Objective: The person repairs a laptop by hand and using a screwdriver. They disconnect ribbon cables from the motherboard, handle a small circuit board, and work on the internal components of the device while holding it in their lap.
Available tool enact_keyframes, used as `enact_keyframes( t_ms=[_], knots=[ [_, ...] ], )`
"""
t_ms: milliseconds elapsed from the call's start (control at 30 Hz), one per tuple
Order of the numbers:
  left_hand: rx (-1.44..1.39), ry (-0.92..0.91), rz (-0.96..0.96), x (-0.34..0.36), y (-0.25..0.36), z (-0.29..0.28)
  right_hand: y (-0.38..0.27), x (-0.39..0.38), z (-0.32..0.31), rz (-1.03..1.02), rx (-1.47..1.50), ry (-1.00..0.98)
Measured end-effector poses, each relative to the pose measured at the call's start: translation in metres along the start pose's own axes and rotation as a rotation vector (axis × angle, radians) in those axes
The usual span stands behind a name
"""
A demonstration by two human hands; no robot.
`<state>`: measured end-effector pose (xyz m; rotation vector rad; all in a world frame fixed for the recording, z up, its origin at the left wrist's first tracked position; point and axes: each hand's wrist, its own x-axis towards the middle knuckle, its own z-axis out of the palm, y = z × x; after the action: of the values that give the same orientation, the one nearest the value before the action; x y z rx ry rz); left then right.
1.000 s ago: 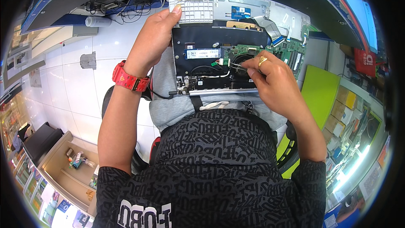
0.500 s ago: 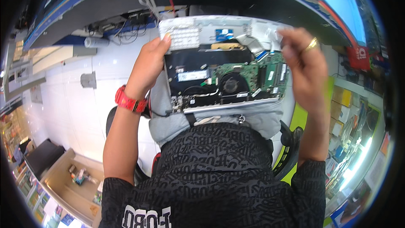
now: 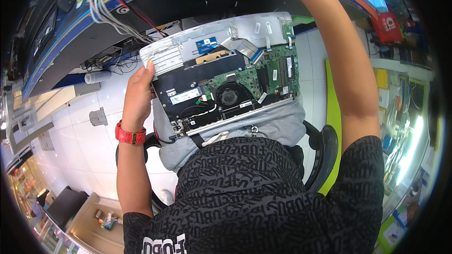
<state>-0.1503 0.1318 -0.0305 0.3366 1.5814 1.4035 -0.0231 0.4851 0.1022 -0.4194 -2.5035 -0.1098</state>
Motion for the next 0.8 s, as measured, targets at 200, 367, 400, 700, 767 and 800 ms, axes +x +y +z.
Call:
enact_keyframes(
  t_ms=[200, 367, 400, 700, 767, 800],
  knots=[
    [-0.011, 0.01, -0.034, -0.007, -0.002, -0.012, -0.007, -0.067, -0.017, -0.061, 0.109, 0.14],
    [-0.03, 0.047, 0.025, -0.005, 0.0, 0.002, -0.008, -0.179, -0.056, 0.123, 0.243, -0.071],
    [-0.028, 0.067, 0.034, -0.007, -0.001, 0.003, -0.011, -0.206, -0.057, 0.231, 0.307, -0.126],
    [0.069, 0.124, 0.025, -0.005, 0.001, -0.001, -0.018, -0.305, -0.062, 1.094, 0.791, -0.471],
    [0.049, 0.162, 0.031, -0.005, 0.001, 0.006, -0.016, -0.298, -0.058, 1.039, 0.77, -0.509],
    [0.045, 0.164, 0.036, -0.004, 0.001, 0.007, -0.013, -0.298, -0.057, 1.048, 0.784, -0.53]
  ],
)
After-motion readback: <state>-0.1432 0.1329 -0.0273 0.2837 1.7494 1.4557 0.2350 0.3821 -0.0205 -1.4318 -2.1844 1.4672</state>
